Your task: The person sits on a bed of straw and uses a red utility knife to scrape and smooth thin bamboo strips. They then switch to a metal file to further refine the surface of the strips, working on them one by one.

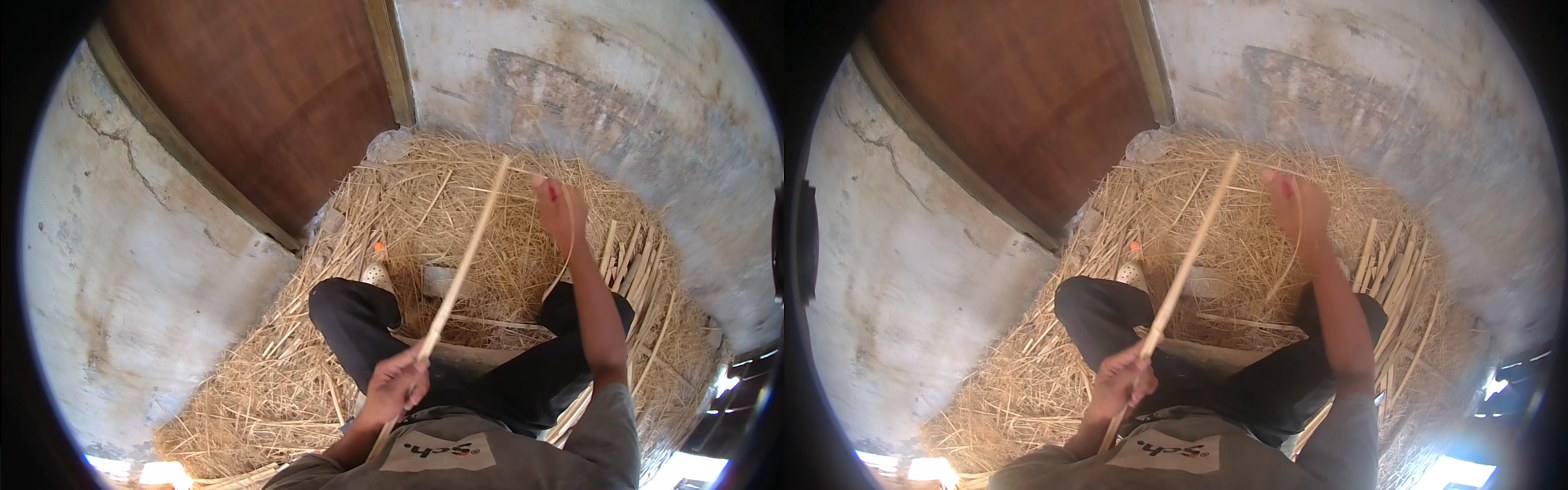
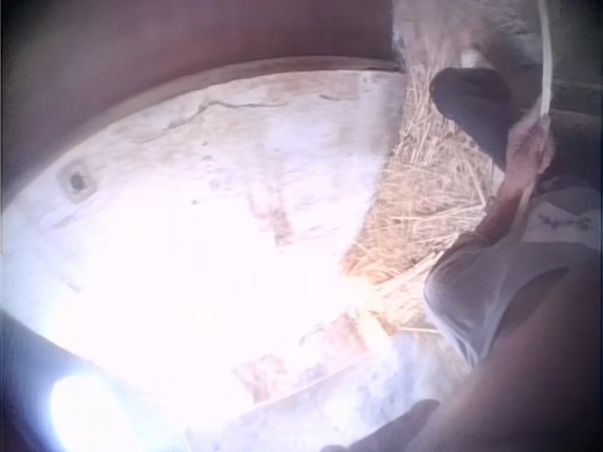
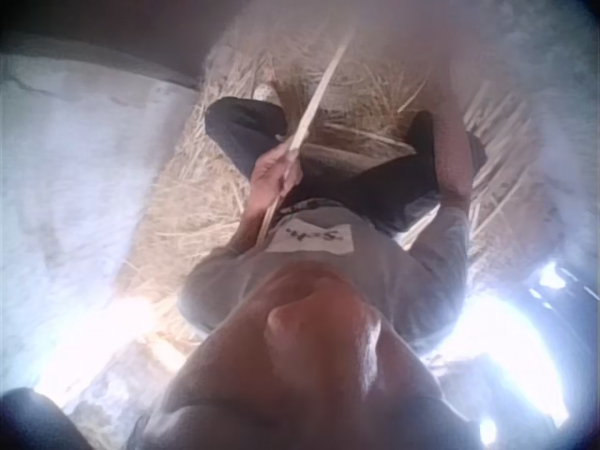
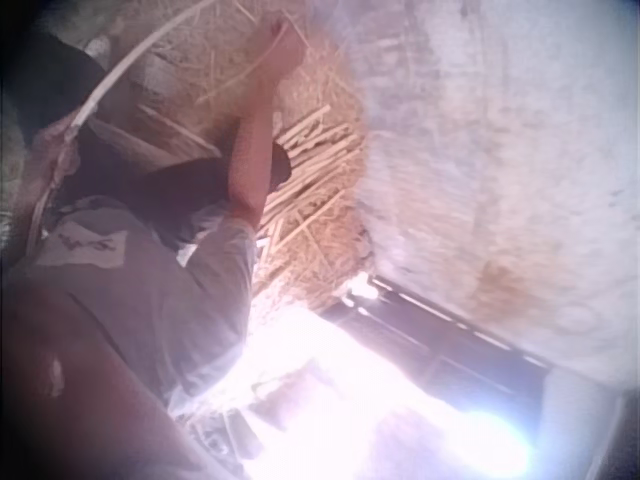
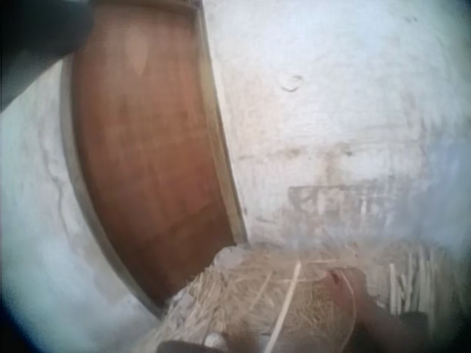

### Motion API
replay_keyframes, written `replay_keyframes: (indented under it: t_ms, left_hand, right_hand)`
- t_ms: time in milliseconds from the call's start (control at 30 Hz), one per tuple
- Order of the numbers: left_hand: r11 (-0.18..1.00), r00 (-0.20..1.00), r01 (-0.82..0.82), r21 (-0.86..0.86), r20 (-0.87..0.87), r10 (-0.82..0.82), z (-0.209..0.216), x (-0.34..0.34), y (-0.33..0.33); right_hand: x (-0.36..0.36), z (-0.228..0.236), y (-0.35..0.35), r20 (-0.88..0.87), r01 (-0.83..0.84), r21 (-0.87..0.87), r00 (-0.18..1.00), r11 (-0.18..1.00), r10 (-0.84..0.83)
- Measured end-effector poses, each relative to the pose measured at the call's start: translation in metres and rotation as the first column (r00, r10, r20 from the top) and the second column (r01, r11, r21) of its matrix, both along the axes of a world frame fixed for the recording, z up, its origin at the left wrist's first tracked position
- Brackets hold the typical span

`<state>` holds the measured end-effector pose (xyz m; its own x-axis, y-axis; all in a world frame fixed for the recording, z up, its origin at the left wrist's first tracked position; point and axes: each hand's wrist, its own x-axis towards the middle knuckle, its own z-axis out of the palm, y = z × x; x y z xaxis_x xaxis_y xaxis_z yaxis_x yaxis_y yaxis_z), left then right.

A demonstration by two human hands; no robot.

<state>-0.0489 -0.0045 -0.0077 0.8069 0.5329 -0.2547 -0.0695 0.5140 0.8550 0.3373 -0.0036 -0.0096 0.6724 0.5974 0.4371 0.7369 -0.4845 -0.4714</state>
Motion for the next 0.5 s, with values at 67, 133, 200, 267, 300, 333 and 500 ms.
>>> replay_keyframes:
  t_ms: [67,133,200,267,300,333,500]
  left_hand:
    - [0.998,1.0,-0.012,0.059,0.012,0.012,0.004,0.006,0.011]
    - [0.995,1.0,-0.017,0.096,-0.006,0.018,0.01,0.013,0.017]
    - [0.993,0.999,-0.038,0.108,-0.022,0.04,0.012,0.016,0.021]
    - [0.999,0.998,-0.034,-0.016,0.052,0.034,0.015,0.021,0.02]
    - [0.997,0.996,-0.026,-0.077,0.087,0.032,0.017,0.023,0.018]
    - [0.993,0.994,-0.011,-0.12,0.103,0.023,0.019,0.025,0.015]
    - [0.937,0.988,0.112,-0.331,0.14,-0.068,0.03,0.035,-0.003]
  right_hand:
    - [-0.041,0.005,-0.009,-0.161,-0.149,-0.024,0.977,0.989,0.143]
    - [-0.057,-0.029,-0.017,0.141,-0.457,0.165,0.888,0.874,0.438]
    - [-0.094,-0.014,-0.023,0.174,-0.664,0.058,0.742,0.746,0.647]
    - [-0.117,-0.002,-0.02,0.271,-0.688,0.067,0.709,0.722,0.651]
    - [-0.122,0.0,-0.019,0.316,-0.699,0.071,0.693,0.712,0.648]
    - [-0.116,-0.003,-0.016,0.258,-0.646,0.057,0.746,0.761,0.613]
    - [-0.11,-0.005,-0.017,0.329,-0.642,-0.039,0.715,0.766,0.617]
